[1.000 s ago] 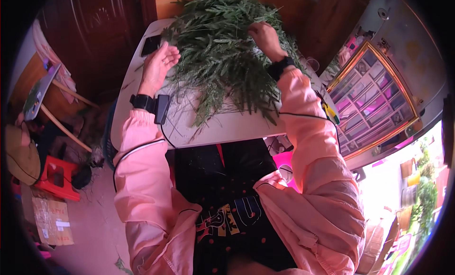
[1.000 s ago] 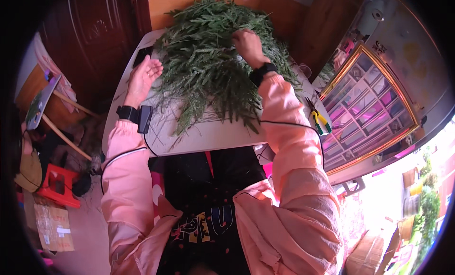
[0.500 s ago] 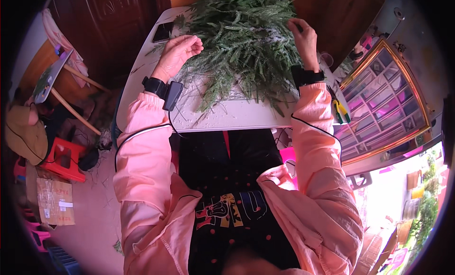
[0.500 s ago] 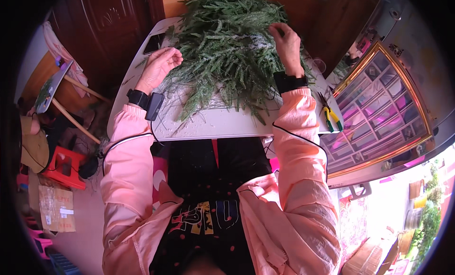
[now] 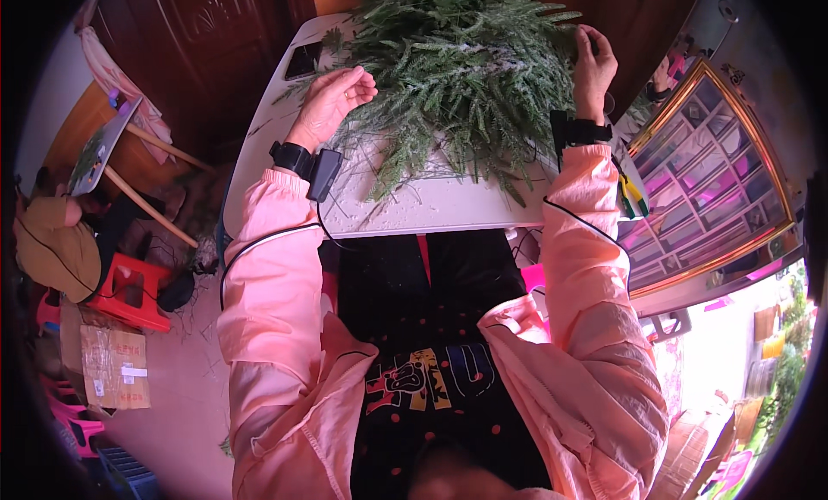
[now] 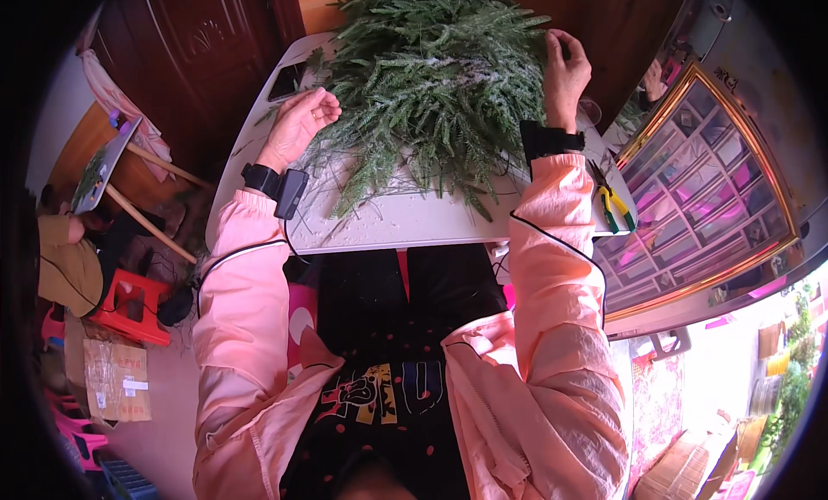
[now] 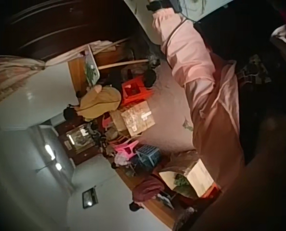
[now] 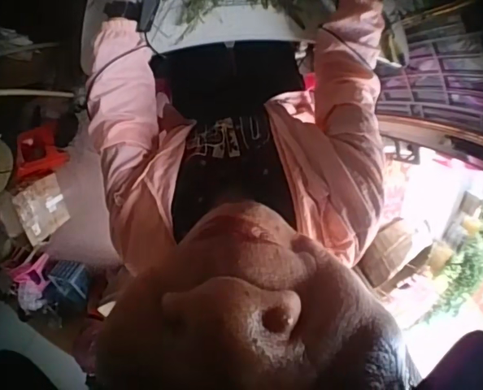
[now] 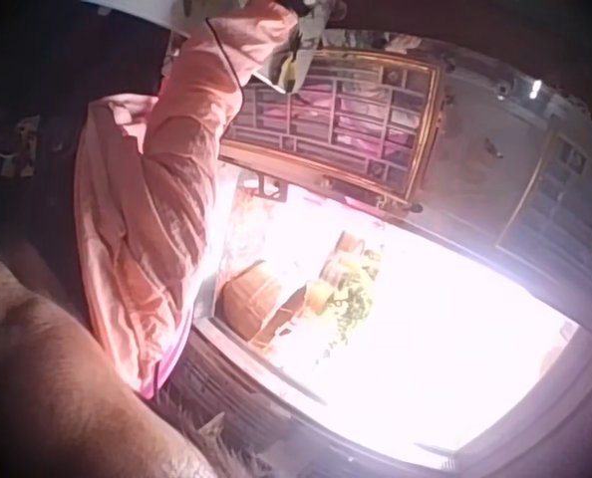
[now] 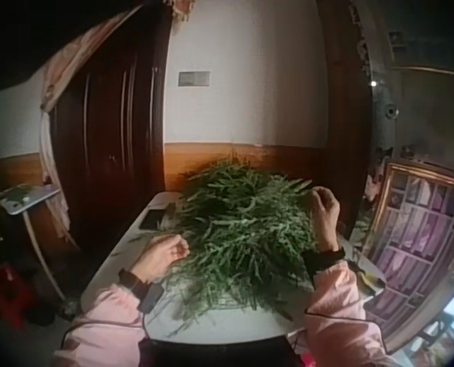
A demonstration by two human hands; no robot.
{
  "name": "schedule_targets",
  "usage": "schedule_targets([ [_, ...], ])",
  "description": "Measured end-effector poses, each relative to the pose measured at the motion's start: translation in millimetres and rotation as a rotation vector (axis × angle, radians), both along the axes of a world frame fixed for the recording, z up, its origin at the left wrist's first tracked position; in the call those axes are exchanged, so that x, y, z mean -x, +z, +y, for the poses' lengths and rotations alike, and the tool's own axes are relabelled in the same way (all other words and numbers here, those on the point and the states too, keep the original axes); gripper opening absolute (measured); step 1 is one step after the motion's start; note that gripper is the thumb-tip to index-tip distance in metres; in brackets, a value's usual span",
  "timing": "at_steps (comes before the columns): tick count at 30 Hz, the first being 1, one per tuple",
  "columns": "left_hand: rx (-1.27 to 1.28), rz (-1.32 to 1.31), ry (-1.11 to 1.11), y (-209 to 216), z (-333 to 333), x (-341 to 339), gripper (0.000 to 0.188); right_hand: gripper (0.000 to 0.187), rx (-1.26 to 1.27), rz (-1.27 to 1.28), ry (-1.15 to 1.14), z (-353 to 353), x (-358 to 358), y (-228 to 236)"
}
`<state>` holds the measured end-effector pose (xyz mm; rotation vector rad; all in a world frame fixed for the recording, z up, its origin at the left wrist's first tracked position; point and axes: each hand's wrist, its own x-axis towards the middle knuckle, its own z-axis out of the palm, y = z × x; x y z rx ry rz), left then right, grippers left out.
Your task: Trimming small sprigs of green plants using scissors at a workbench.
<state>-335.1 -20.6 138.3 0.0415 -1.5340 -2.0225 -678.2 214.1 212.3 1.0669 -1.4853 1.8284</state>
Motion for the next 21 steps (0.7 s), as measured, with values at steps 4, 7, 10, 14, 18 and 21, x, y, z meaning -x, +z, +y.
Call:
schedule_targets([
  [4, -0.009, 0.002, 0.004, 0.6, 0.9, 2.7, 0.022, 0.018, 0.226, -0.058, -0.041, 8.4, 29.7, -1.4],
  [7, -0.004, -0.002, 0.003, 1.6, 0.4, 3.4, 0.022, 0.015, 0.391, -0.113, -0.069, 20.8, 48.6, -6.2],
  [10, 0.007, -0.01, 0.004, 0.0, -0.7, 3.5, 0.022, 0.013, 0.538, -0.165, -0.087, 29.6, 55.1, -6.5],
  [14, 0.043, -0.018, 0.01, -1.8, -0.3, 6.0, 0.021, 0.008, 0.573, -0.408, 0.284, 10.8, 25.9, -3.0],
  [18, 0.059, 0.01, 0.043, 5.3, 9.4, -0.6, 0.022, 0.008, 0.145, -0.373, 0.643, -27.9, -38.6, -4.6],
  [21, 0.034, 0.041, 0.09, 13.3, 20.7, 0.9, 0.024, 0.009, -0.024, -0.435, 0.771, -58.9, -97.7, -14.8],
])
